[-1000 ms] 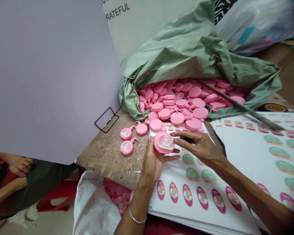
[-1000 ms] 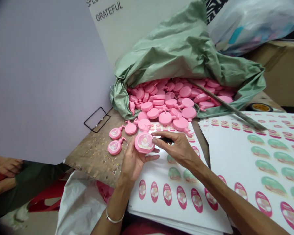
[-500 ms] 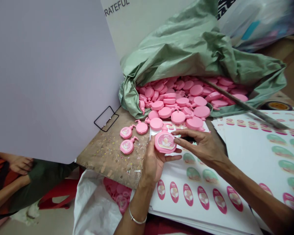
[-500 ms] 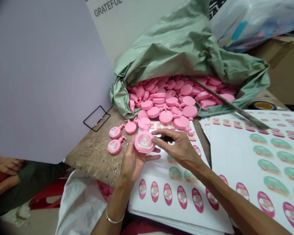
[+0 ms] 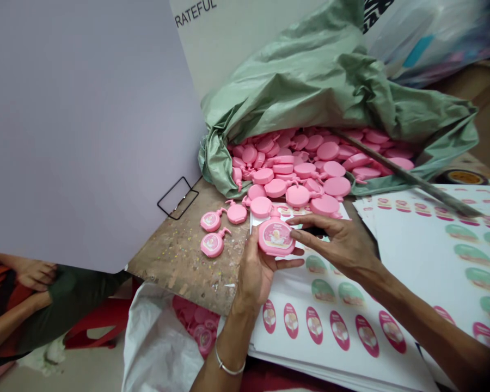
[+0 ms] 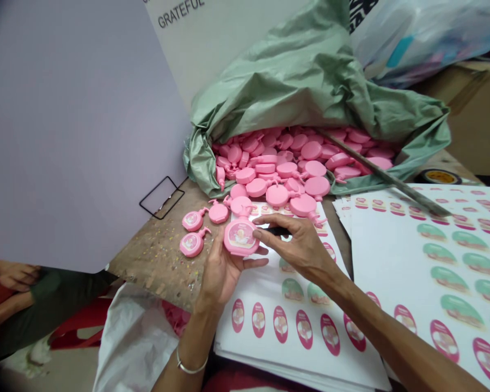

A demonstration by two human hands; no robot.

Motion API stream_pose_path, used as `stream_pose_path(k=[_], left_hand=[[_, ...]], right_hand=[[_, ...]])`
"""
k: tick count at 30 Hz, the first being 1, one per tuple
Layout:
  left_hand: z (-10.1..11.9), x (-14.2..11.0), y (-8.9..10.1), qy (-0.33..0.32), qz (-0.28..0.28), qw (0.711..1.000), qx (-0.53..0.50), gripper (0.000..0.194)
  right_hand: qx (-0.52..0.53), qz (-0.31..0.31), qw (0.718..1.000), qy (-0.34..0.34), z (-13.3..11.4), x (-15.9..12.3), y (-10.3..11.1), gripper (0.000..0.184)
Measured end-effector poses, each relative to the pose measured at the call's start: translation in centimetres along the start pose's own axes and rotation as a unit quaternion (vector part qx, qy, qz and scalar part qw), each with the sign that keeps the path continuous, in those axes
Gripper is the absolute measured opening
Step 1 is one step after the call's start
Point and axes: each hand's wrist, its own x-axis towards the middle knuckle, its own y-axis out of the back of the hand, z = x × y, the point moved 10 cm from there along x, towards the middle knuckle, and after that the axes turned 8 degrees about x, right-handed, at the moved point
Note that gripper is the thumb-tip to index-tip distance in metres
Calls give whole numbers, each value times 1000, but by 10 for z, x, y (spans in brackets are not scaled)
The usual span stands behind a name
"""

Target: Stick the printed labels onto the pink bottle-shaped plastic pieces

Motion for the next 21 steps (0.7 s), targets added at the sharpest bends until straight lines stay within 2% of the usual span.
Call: stream_pose_path(k=[21], left_hand=[[6, -1, -3, -14, -13, 1000, -2, 57]], right_hand=[[-18, 7, 1000, 13, -2, 0, 0, 26]])
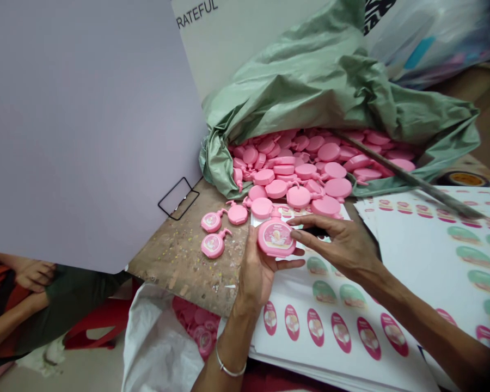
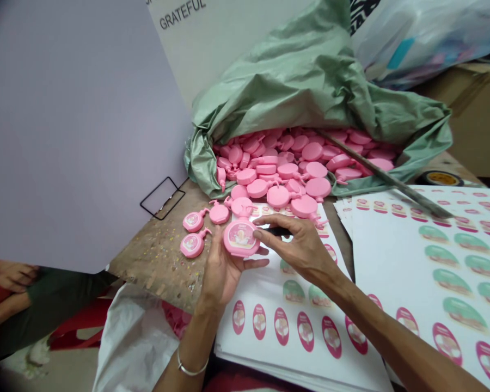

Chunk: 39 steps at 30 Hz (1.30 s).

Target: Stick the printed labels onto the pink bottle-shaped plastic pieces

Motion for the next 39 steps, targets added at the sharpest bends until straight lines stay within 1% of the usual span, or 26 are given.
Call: stream_pose_path(k=[6, 9, 14, 17, 18, 20, 22, 23, 24, 25, 26, 27, 28, 29, 31, 33, 34, 36, 39], left_hand=[[1, -1, 1, -9, 0, 1000, 2, 56], [2, -2, 1, -24, 0, 999, 20, 56], [7, -6, 1, -59, 8, 996, 63, 39], [8, -6, 0, -62, 7, 996, 71, 36], [8, -6, 0, -64, 11, 995, 71, 36], [10, -7, 1, -76, 21, 994, 76, 35], [13, -8, 4, -97, 39, 991, 88, 33], [14, -9, 5, -106, 48, 989, 95, 33], [14, -9, 7, -111, 55, 987, 102, 34], [13, -10, 8, -112, 58, 986, 106, 35], [13, -10, 8, -110, 56, 987, 107, 35], [11, -10, 7, -107, 49, 987, 106, 35], [10, -10, 5, -104, 39, 988, 105, 35], [9, -10, 3, -102, 27, 989, 105, 35], [8, -11, -3, -98, 2, 990, 106, 38], [5, -13, -6, -89, -17, 990, 104, 42], [3, -13, -5, -83, -20, 992, 97, 42], [0, -13, 0, -65, -18, 995, 74, 39], [-6, -11, 8, -34, -23, 998, 38, 33]], right_hand=[[5, 1, 1000, 3, -2, 0, -1, 26], [2, -1, 1000, 7, -6, 0, -2, 25], [-5, 12, 1000, 20, -13, -1, 0, 21], [-14, 14, 999, 42, -19, -2, -2, 21], [-28, 14, 998, 58, -23, -3, -2, 22], [-91, 30, 988, 117, -34, -8, -2, 24], [-196, 62, 962, 182, -46, -16, 0, 31], [-250, 76, 944, 201, -50, -19, 1, 37], [-297, 87, 928, 206, -50, -21, 2, 44], [-332, 95, 917, 199, -48, -22, 5, 50], [-351, 100, 913, 183, -45, -21, 7, 56], [-347, 104, 917, 165, -42, -20, 10, 61], [-319, 103, 931, 146, -38, -18, 11, 65], [-270, 99, 949, 127, -35, -15, 11, 68], [-143, 81, 982, 92, -27, -9, 2, 73], [-48, 76, 993, 70, -19, -2, -7, 74], [-31, 84, 994, 66, -16, 2, -8, 74], [-39, 113, 991, 58, -4, 7, 1, 73], [-122, 149, 981, 24, 26, 17, 32, 68]])
